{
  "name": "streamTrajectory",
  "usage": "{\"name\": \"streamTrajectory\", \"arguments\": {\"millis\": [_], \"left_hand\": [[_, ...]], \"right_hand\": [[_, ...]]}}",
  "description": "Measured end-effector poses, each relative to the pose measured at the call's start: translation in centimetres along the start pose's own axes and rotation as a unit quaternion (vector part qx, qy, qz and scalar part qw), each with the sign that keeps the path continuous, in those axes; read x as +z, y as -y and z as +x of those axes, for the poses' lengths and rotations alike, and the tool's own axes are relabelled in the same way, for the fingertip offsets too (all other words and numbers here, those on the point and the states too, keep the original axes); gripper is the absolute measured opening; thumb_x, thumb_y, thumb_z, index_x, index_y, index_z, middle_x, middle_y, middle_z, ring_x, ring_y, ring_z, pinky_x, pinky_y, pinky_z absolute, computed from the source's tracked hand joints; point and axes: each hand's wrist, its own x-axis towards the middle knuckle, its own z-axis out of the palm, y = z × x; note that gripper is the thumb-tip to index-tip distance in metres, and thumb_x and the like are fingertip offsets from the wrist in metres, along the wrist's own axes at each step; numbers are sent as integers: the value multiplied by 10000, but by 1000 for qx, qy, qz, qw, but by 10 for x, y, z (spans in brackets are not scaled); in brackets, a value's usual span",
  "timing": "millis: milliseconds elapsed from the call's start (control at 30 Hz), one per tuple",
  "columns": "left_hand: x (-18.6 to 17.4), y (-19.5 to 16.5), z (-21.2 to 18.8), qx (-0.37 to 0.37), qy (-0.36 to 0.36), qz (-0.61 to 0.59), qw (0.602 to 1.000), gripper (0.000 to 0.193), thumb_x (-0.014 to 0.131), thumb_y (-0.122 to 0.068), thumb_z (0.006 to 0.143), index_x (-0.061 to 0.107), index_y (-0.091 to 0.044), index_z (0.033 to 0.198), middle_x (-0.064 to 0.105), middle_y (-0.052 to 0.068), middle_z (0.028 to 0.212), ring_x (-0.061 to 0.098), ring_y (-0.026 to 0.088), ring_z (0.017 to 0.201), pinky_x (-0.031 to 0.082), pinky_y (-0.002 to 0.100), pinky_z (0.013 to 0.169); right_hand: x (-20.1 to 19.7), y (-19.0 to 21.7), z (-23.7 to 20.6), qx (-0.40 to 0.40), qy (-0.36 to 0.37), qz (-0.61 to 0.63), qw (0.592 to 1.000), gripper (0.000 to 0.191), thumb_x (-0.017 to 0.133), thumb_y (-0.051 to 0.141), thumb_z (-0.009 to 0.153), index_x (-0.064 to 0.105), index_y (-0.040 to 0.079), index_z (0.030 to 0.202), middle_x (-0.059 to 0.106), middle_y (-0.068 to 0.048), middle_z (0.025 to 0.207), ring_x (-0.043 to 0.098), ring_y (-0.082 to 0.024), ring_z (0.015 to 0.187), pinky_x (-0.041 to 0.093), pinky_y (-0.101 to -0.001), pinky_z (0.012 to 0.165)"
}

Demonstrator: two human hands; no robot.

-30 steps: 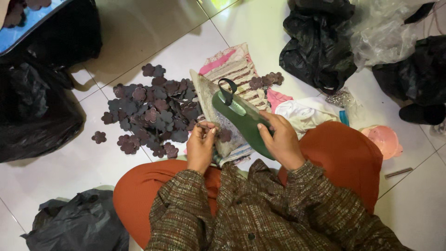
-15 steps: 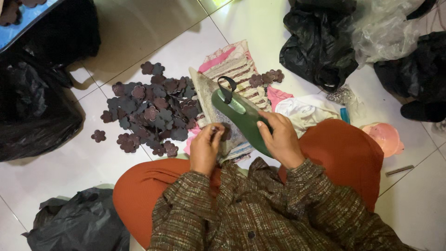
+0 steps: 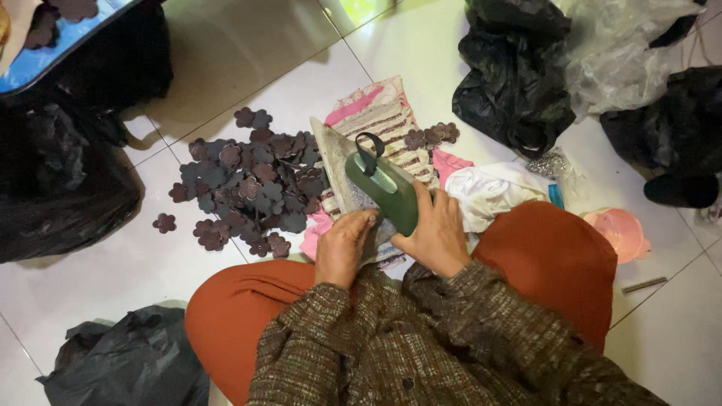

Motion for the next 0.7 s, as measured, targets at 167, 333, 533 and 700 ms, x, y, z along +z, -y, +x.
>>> {"name": "streamTrajectory", "arguments": {"millis": [167,333,533,700], "left_hand": [[1,6,3,16,-4,13,1000,135,671,-157,952,721,-120,1071,743,101,1072,728,299,931,581,374,772],[5,3,6,-50,25,-14,998,182,639,-149,924,747,-163,1070,742,69,1096,750,263,893,599,355,740],[7,5,3,-3,-12,-35,999,137,681,-157,931,741,-121,1049,761,120,1070,755,291,870,602,382,735],[12,22,4,-41,83,87,992,152,702,-109,832,685,-50,971,705,195,871,706,372,763,565,449,666]], "right_hand": [[-9,9,-6,13,-12,72,997,976,856,294,613,434,33,1454,505,-253,1211,533,-432,1124,466,-514,954],[-59,11,-36,-14,-15,299,954,958,852,296,672,386,-7,1453,541,-222,1290,563,-361,1186,483,-467,985],[-95,15,-69,-114,-46,360,925,878,853,401,784,420,52,1463,565,-187,1321,574,-314,1182,502,-439,994],[-81,36,-48,-114,40,228,966,919,823,456,798,370,56,1490,533,-241,1354,544,-379,1226,460,-470,1018]]}}
